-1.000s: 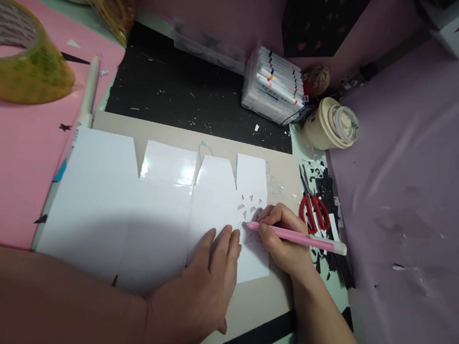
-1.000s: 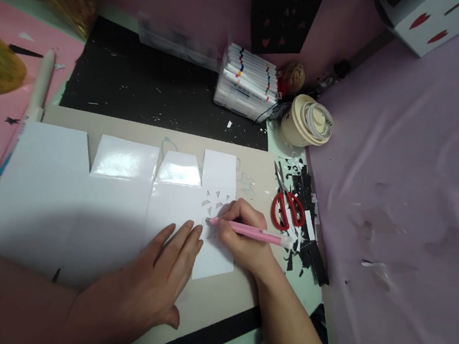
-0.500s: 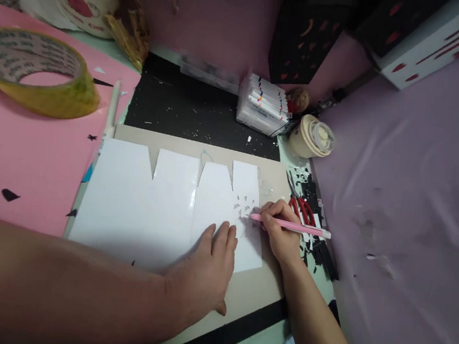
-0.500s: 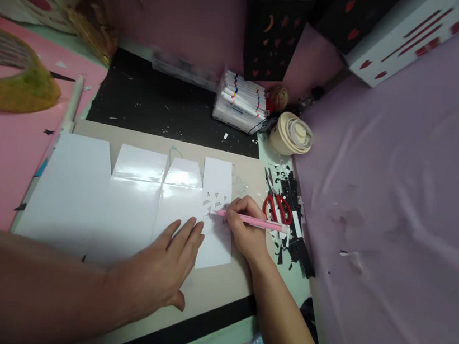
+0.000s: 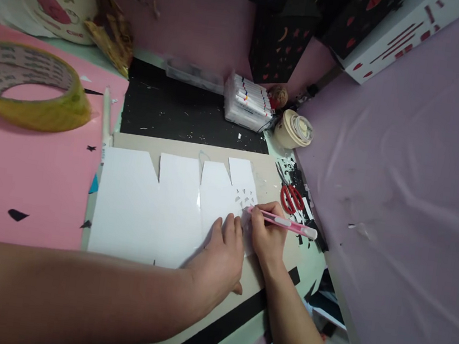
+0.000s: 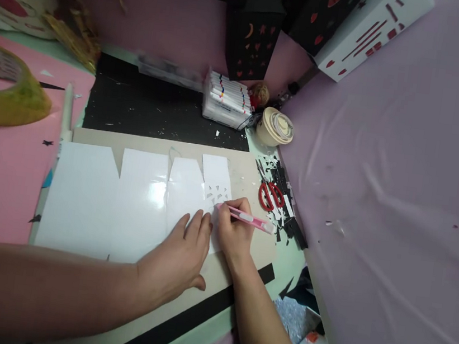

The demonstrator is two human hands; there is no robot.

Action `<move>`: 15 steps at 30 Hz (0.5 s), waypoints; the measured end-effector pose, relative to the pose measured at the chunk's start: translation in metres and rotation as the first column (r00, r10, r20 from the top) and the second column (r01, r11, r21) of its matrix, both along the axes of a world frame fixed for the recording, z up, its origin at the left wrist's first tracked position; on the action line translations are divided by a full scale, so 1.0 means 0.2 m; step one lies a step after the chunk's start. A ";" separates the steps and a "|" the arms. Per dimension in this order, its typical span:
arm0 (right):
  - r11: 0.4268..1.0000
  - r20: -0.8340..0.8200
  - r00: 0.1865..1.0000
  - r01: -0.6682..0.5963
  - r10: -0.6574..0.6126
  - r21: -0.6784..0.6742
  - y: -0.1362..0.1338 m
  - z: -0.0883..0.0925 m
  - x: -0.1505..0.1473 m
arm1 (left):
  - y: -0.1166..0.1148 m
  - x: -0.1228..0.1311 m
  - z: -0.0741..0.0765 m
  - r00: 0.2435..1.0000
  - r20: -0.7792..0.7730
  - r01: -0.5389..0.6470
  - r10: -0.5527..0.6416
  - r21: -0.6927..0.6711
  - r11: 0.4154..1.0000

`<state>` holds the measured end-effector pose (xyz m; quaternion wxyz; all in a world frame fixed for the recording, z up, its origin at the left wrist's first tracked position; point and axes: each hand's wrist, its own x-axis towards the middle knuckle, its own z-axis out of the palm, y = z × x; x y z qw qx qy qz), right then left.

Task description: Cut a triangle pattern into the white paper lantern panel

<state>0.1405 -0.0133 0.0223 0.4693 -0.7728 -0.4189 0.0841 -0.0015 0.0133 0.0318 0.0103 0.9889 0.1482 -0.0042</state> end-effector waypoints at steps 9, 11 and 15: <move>0.999 0.028 0.999 -0.039 0.039 -0.006 -0.01 -0.04 0.00 | 0.00 0.01 -0.01 0.998 0.041 -0.053 0.055 -0.061 0.997; 0.999 0.021 0.999 -0.041 0.041 -0.010 -0.01 -0.04 0.00 | -0.01 0.01 -0.03 0.995 0.077 -0.067 0.071 -0.054 0.996; 0.999 0.040 0.999 -0.025 0.026 -0.026 -0.01 -0.04 0.00 | -0.04 0.01 -0.05 0.984 0.127 -0.122 0.125 -0.035 0.992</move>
